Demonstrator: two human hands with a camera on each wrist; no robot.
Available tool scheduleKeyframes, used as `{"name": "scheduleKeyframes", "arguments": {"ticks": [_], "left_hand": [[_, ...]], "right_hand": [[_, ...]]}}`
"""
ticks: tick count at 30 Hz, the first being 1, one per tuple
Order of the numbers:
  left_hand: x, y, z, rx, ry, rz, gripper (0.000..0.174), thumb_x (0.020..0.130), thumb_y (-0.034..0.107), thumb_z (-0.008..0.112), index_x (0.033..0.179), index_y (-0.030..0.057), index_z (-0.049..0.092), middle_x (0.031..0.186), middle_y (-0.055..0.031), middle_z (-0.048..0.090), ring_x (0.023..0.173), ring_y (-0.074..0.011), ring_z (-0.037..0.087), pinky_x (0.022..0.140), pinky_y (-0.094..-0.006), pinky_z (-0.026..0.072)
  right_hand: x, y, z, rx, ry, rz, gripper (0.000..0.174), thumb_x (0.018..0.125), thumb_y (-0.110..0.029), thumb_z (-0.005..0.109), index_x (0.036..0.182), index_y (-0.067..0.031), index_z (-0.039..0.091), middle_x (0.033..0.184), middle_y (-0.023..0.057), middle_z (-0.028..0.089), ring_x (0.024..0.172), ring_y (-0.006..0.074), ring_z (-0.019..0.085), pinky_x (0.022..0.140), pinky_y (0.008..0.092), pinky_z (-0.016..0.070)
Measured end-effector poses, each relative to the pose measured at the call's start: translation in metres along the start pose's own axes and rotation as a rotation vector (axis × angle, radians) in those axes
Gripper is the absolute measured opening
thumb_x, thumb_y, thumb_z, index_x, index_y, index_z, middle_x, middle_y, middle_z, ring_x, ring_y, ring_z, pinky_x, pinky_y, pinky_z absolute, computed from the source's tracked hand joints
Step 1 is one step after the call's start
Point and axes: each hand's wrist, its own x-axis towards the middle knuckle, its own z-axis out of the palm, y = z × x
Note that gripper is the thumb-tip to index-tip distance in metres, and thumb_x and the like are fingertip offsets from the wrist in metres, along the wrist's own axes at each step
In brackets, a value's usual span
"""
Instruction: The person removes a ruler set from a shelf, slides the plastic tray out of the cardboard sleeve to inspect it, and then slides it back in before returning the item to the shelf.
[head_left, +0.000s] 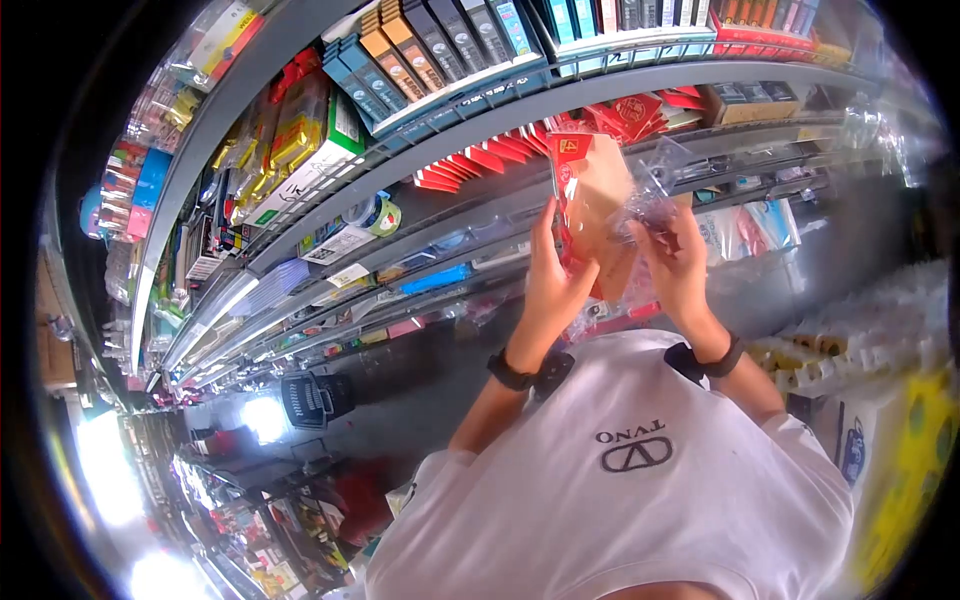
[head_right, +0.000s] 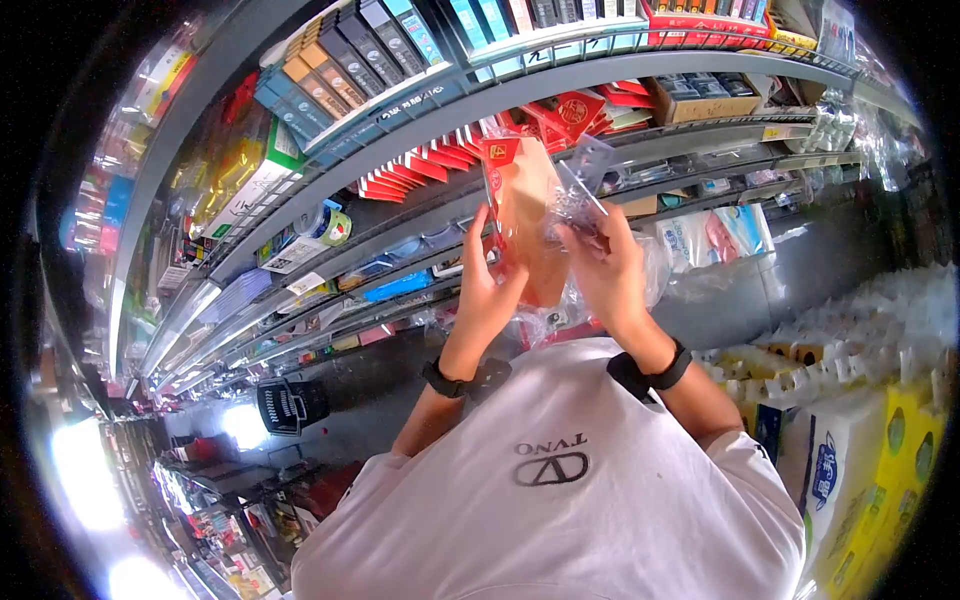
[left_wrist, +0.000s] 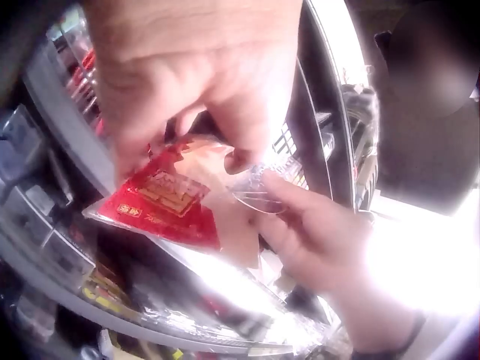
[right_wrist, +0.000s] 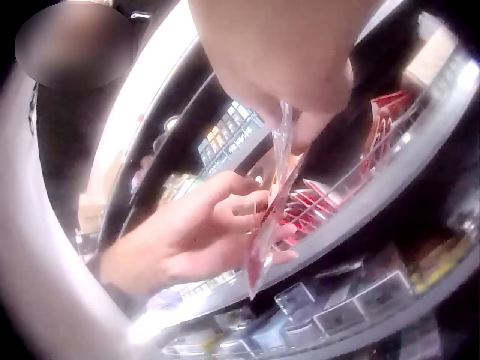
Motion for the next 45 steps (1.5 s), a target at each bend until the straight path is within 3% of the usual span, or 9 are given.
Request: {"name": "scheduleKeyframes", "arguments": {"ticks": [3,6,12,15,21,24,30,33,45], "left_hand": [[0.001,-0.002,0.003,0.044,0.039,0.083,0.081,0.083,0.005,0.069,0.152,-0.0003,0.027,0.140,-0.0221,0.043,0.126,-0.0301,0.051,0.097,-0.0363,0.0482],[0.002,0.002,0.007,0.111,0.044,0.129,0.079,0.084,0.004,0.070,0.151,0.0003,0.029,0.142,-0.0178,0.042,0.127,-0.0274,0.049,0.101,-0.0369,0.0469],[0.008,0.027,0.016,0.293,0.156,0.305,0.077,0.079,0.005,0.075,0.145,-0.0017,0.036,0.139,-0.0220,0.045,0.127,-0.0339,0.049,0.107,-0.0432,0.0416],[0.011,0.027,0.021,0.311,0.197,0.365,0.075,0.078,0.006,0.076,0.142,-0.0017,0.038,0.137,-0.0228,0.046,0.127,-0.0370,0.048,0.109,-0.0453,0.0392],[0.009,0.024,0.024,0.323,0.214,0.390,0.072,0.078,0.006,0.075,0.140,-0.0015,0.039,0.138,-0.0227,0.044,0.129,-0.0381,0.045,0.110,-0.0469,0.0368],[0.009,0.025,0.026,0.298,0.217,0.388,0.071,0.078,0.005,0.074,0.140,-0.0013,0.039,0.137,-0.0224,0.044,0.129,-0.0380,0.044,0.111,-0.0468,0.0360],[0.008,0.024,0.029,0.304,0.205,0.400,0.069,0.078,0.004,0.074,0.139,-0.0011,0.040,0.137,-0.0216,0.044,0.128,-0.0370,0.045,0.109,-0.0469,0.0367],[0.008,0.022,0.029,0.266,0.193,0.415,0.069,0.077,0.003,0.074,0.138,-0.0008,0.041,0.137,-0.0212,0.044,0.128,-0.0374,0.044,0.109,-0.0469,0.0375],[0.005,0.021,0.027,0.245,0.206,0.441,0.071,0.074,0.000,0.078,0.136,0.0016,0.043,0.138,-0.0195,0.042,0.129,-0.0366,0.044,0.109,-0.0458,0.0376]], "right_hand": [[-0.002,-0.010,0.002,-0.085,-0.031,0.112,0.027,0.091,-0.003,0.072,0.113,0.0018,0.056,0.103,0.0105,0.070,0.091,0.0106,0.068,0.074,0.0251,0.0537],[-0.003,-0.001,-0.001,-0.137,-0.056,0.138,0.032,0.090,-0.003,0.072,0.116,0.0042,0.054,0.106,0.0140,0.070,0.095,0.0140,0.069,0.076,0.0264,0.0554],[-0.002,-0.008,-0.005,0.038,-0.075,0.163,0.034,0.095,-0.006,0.066,0.123,0.0051,0.050,0.108,0.0117,0.069,0.095,0.0127,0.067,0.079,0.0270,0.0539],[-0.002,-0.008,-0.005,0.039,-0.049,0.173,0.027,0.099,-0.010,0.063,0.120,0.0005,0.051,0.098,0.0040,0.065,0.086,0.0067,0.062,0.070,0.0210,0.0495],[-0.002,-0.009,-0.006,0.138,-0.083,0.196,0.022,0.101,-0.010,0.060,0.119,-0.0003,0.051,0.094,0.0011,0.062,0.084,0.0050,0.059,0.070,0.0203,0.0487],[-0.004,-0.012,-0.010,-0.013,-0.131,0.207,0.024,0.099,-0.009,0.061,0.120,0.0031,0.054,0.098,0.0095,0.070,0.089,0.0109,0.066,0.078,0.0278,0.0531],[-0.005,-0.006,-0.010,-0.113,-0.098,0.213,0.027,0.099,-0.009,0.062,0.122,0.0028,0.054,0.097,0.0099,0.070,0.089,0.0123,0.067,0.078,0.0281,0.0538],[-0.004,0.001,-0.007,0.118,-0.056,0.311,0.032,0.098,-0.008,0.062,0.126,0.0024,0.051,0.100,0.0108,0.069,0.091,0.0130,0.067,0.079,0.0285,0.0545],[0.000,-0.010,-0.010,0.164,-0.151,0.265,0.041,0.096,-0.005,0.064,0.132,0.0026,0.047,0.103,0.0112,0.069,0.092,0.0146,0.068,0.077,0.0273,0.0554]]}}
